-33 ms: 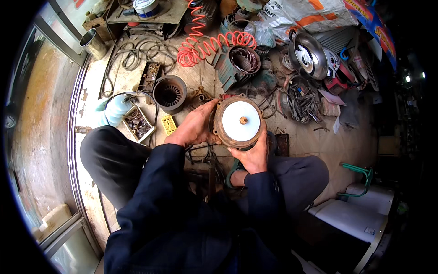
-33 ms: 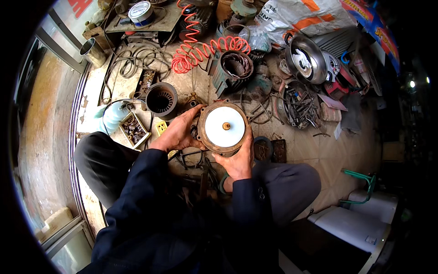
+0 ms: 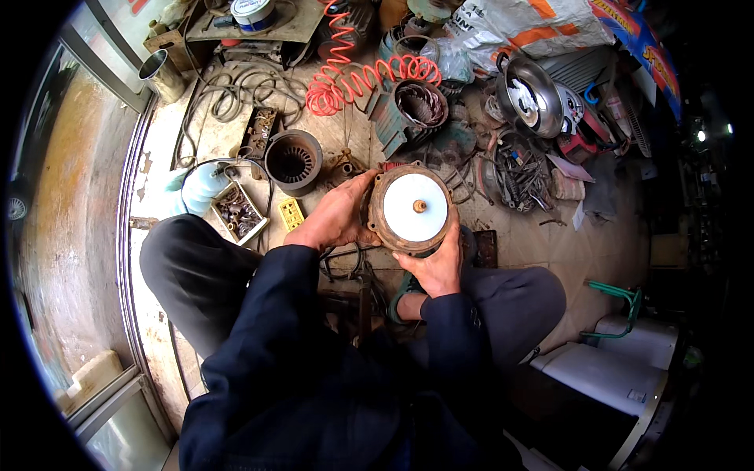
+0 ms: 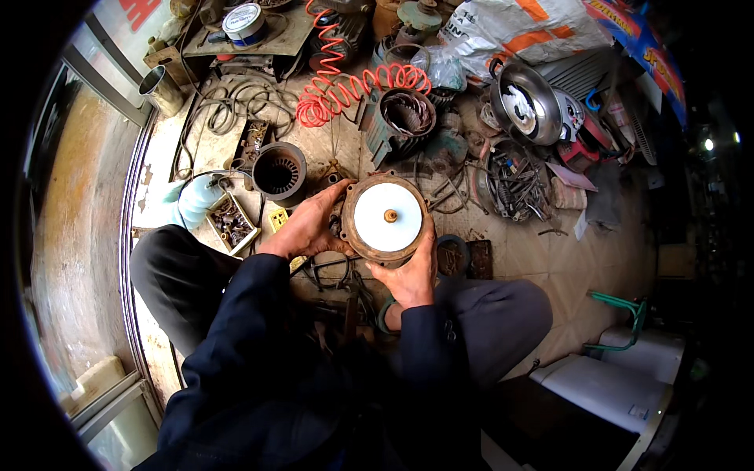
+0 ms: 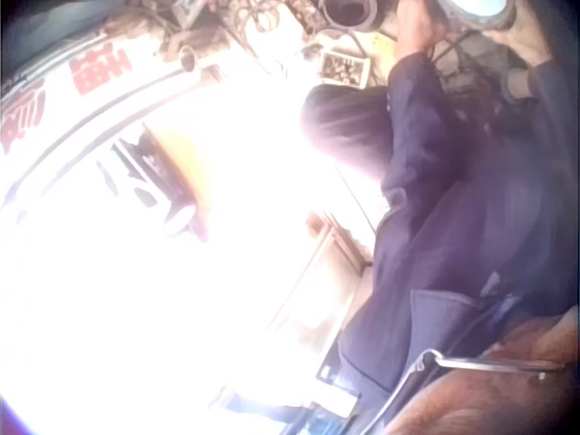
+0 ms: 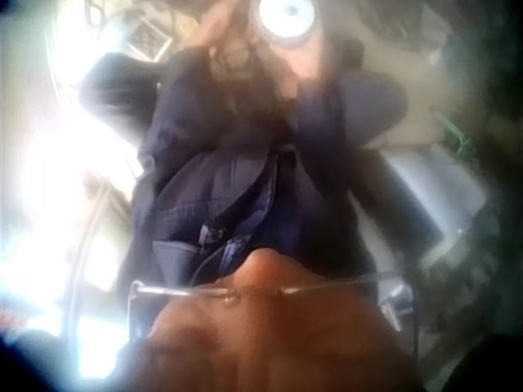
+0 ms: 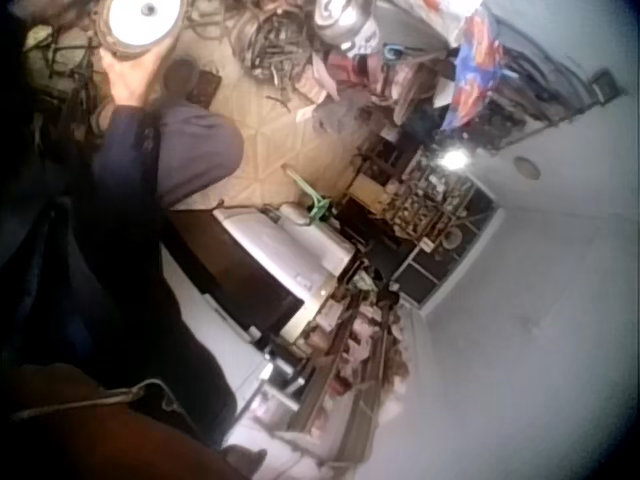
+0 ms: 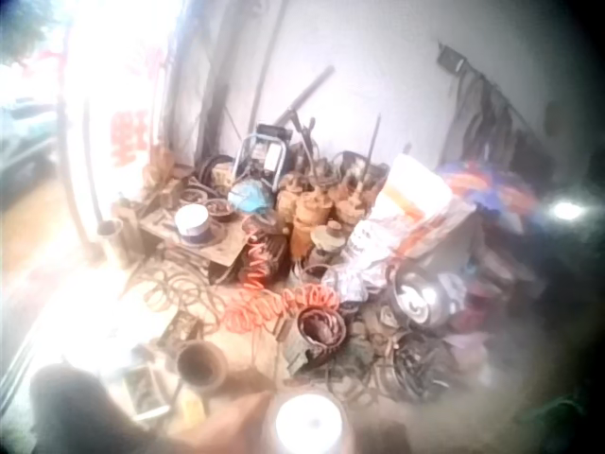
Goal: The person sits on the floor and uses a hammer to strike a circular mechanical component, then flips it over to work on the other side. They continue to hammer and manipulate the part, eventually picking up a rusty cylindrical component and striking it as well.
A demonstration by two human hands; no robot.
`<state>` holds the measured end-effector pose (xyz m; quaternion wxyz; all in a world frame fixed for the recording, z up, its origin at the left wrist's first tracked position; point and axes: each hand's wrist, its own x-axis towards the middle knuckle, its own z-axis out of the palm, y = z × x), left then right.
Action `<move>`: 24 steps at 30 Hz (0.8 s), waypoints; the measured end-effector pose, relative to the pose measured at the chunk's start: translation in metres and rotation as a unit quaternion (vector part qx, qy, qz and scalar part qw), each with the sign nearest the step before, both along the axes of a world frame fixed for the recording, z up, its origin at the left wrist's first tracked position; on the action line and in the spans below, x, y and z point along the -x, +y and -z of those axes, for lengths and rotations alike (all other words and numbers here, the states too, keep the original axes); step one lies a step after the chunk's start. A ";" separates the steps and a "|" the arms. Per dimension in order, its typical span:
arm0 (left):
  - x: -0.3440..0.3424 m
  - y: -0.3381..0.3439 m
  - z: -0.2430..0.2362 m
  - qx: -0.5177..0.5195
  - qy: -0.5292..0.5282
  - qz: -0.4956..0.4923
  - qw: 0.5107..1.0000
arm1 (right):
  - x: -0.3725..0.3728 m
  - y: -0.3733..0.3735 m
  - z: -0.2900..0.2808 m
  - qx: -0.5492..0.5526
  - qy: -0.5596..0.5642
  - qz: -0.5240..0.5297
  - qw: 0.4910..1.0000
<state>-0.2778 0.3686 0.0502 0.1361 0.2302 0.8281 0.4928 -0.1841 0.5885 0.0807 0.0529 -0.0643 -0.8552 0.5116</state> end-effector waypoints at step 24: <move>0.006 0.004 -0.016 0.011 -0.026 0.023 0.999 | -0.015 -0.014 0.000 0.040 -0.048 0.100 0.993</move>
